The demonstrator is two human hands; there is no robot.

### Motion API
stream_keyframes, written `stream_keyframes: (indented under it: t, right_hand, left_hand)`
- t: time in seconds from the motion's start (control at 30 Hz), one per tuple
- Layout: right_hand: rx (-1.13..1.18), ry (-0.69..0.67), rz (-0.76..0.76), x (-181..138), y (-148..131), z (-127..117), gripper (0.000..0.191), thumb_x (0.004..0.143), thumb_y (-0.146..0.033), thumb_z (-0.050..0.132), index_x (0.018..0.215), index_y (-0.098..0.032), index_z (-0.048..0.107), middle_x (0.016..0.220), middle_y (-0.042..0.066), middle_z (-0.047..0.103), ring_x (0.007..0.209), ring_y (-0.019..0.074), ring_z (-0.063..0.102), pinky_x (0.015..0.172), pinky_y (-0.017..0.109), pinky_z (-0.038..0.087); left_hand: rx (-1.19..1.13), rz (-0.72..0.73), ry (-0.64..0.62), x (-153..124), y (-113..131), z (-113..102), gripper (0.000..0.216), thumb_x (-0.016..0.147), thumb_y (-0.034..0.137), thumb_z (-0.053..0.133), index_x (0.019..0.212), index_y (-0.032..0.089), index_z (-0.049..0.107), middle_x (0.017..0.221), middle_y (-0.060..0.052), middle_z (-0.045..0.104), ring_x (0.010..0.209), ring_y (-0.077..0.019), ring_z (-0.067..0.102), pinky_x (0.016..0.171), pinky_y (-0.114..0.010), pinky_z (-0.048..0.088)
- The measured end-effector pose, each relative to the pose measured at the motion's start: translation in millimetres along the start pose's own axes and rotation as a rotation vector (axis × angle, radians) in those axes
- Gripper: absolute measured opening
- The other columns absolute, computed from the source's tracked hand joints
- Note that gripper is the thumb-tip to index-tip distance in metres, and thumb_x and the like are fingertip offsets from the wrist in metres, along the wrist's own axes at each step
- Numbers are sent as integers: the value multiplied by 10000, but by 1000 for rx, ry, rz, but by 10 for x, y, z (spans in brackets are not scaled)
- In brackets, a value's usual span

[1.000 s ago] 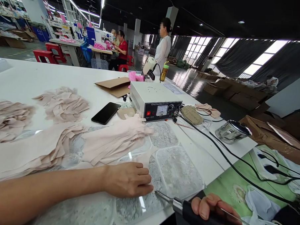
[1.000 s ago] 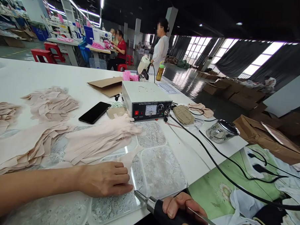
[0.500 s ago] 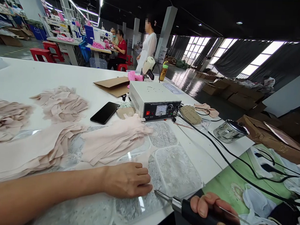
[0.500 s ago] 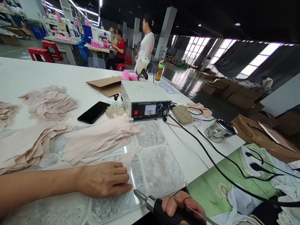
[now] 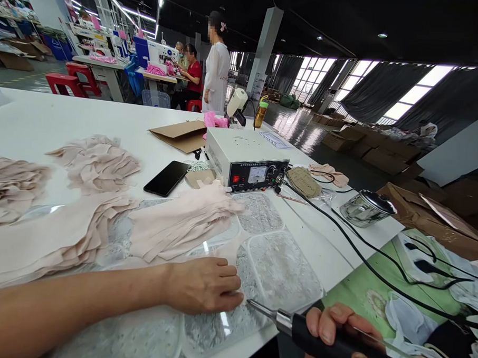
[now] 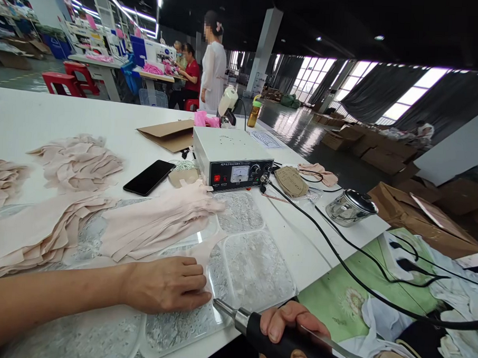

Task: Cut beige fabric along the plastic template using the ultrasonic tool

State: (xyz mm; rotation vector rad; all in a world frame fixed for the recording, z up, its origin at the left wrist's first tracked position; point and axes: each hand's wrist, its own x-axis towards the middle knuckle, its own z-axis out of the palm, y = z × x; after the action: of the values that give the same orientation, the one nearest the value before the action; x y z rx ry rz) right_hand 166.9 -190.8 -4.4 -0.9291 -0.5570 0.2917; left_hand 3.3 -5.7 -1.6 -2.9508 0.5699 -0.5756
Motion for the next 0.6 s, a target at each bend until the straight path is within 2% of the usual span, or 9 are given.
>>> stream_keyframes:
  t: [0.3,0.6]
  right_hand:
    - [8,-76,-18,-25,72,-43,160,784,-335,664,926,-261,678,806,2,544,544,108,494,491,308,463]
    - [17,-117,6,-39,45,6,72,803,-300,645,838,-244,615,772,-11,503,546,111,499,497,306,461]
  left_hand:
    - [14,4,61,5,2,-10,114,974,114,551,894,133,629,714,-21,529,664,-148,499,591,-296,387]
    - [25,9,80,-7,3,27,90,968,115,572,900,120,630,709,-13,525,664,-143,502,595,-293,383]
